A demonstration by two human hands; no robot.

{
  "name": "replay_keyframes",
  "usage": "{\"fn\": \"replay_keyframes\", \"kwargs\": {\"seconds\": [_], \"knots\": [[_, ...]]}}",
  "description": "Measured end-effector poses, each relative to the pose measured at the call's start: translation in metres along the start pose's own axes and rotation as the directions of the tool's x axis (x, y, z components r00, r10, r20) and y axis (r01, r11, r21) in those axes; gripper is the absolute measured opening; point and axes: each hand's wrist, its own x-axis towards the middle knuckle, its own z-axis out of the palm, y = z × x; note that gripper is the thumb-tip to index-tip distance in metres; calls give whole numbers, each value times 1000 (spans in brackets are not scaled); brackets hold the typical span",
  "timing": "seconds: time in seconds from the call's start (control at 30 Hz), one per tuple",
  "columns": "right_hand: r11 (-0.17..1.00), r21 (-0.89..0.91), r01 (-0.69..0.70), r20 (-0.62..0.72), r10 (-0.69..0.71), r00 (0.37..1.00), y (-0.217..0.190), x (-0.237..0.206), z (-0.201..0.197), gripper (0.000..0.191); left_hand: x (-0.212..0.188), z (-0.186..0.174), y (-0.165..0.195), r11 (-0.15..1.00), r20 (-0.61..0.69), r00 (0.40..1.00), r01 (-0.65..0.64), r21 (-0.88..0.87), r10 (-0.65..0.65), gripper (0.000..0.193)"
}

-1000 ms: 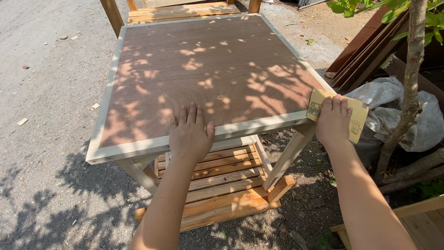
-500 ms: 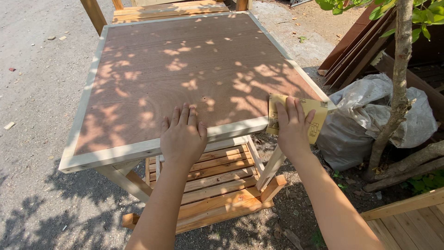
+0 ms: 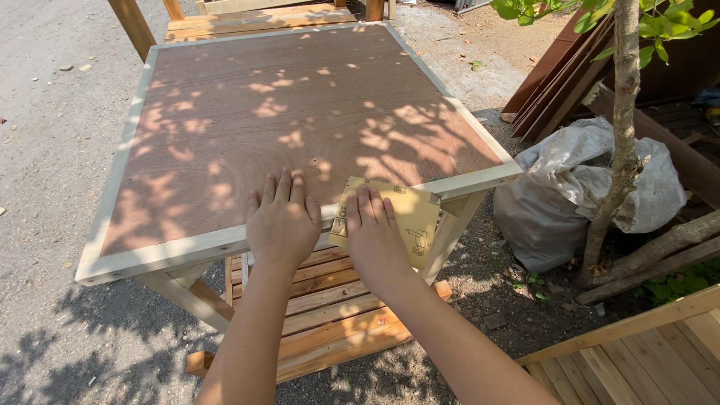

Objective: The person sands the edges and corners of a wooden tabletop using a sanding block. They move around the perimeter, applying pressure to smooth the surface. The tabletop is supported by a wooden frame and rests on a pallet outdoors.

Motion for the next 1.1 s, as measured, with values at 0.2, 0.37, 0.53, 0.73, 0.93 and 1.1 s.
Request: {"fn": "replay_keyframes", "kwargs": {"seconds": [0.2,0.37,0.53,0.73,0.93,1.1], "knots": [[965,-110,-238,-69,231,970,165,-16,-9,66,2,2,-3,1000,12,1000,-3,6,3,53],[868,-130,-478,-54,476,878,240,-11,-8,74,4,0,-4,1000,-1,1000,-6,8,6,52],[938,-141,-316,-49,312,949,82,16,0,67,1,-7,-3,1000,-46,999,-14,-12,13,52],[989,134,-54,-106,69,992,-27,8,3,64,0,-7,-3,999,-35,999,-28,-43,26,53],[888,32,-459,52,458,888,177,-10,-13,87,8,-1,-5,1000,3,1000,-16,-20,16,52],[864,45,-501,-100,503,858,211,-9,-14,77,8,-1,-4,1000,-11,1000,-17,3,17,50]]}}
